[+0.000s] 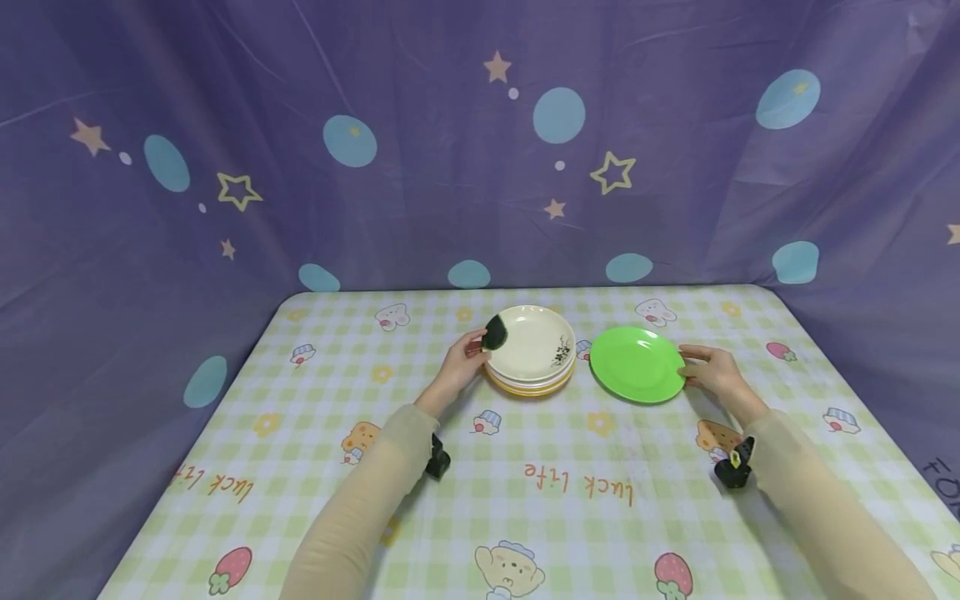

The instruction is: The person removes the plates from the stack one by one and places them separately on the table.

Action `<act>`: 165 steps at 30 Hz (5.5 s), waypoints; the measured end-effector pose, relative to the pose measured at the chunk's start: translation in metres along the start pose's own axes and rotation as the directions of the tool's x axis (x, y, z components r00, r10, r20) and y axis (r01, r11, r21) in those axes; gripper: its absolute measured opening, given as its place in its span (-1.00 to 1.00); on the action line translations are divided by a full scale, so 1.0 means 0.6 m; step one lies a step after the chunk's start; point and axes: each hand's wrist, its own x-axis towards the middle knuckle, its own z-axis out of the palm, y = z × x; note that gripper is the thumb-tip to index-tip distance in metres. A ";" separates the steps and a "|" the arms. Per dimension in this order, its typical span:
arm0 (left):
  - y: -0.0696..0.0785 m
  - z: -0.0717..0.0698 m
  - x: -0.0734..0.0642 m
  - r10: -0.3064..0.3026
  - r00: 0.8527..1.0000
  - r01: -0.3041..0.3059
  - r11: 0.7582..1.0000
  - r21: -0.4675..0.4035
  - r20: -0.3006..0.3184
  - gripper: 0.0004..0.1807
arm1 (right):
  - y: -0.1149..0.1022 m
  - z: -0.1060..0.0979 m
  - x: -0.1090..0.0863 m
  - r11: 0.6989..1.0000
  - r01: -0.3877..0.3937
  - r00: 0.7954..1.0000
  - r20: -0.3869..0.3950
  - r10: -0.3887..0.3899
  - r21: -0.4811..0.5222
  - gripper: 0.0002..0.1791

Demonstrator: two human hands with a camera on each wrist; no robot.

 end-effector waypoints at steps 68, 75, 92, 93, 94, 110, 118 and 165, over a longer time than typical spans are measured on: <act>0.018 -0.004 -0.012 -0.038 0.999 0.039 0.997 -0.067 0.019 -0.46 | -0.136 0.204 0.022 0.973 0.174 0.984 0.005 -0.177 0.152 -0.48; -0.079 -0.003 0.057 0.114 0.993 -0.111 0.988 -0.112 0.019 -0.44 | -0.137 0.212 0.019 0.964 0.206 0.978 -0.015 -0.207 0.168 -0.50; 0.015 -0.001 -0.013 -0.014 1.000 0.014 0.999 -0.041 -0.004 -0.49 | -0.144 0.225 0.020 0.985 0.122 0.992 -0.056 -0.116 0.120 -0.48; 0.007 -0.001 -0.007 0.001 1.000 -0.001 0.999 -0.044 -0.005 -0.49 | -0.144 0.226 0.021 0.986 0.118 0.992 -0.062 -0.111 0.119 -0.48; -0.001 -0.002 -0.002 0.018 1.000 -0.018 0.999 -0.050 -0.005 -0.49 | -0.143 0.226 0.021 0.986 0.113 0.992 -0.067 -0.105 0.121 -0.49; 0.042 -0.001 -0.038 -0.018 1.000 0.018 1.000 -0.008 -0.006 -0.51 | -0.144 0.223 0.022 0.953 0.059 0.997 -0.055 -0.044 0.296 -0.49; 0.008 0.001 -0.012 -0.032 0.999 0.032 0.999 -0.010 -0.013 -0.53 | -0.148 0.222 0.023 0.934 0.023 0.999 -0.053 -0.004 0.356 -0.49; -0.004 0.007 -0.001 -0.086 0.995 0.085 0.996 -0.028 -0.046 -0.54 | -0.132 0.094 -0.026 0.952 0.007 1.000 -0.017 -0.002 0.306 -0.45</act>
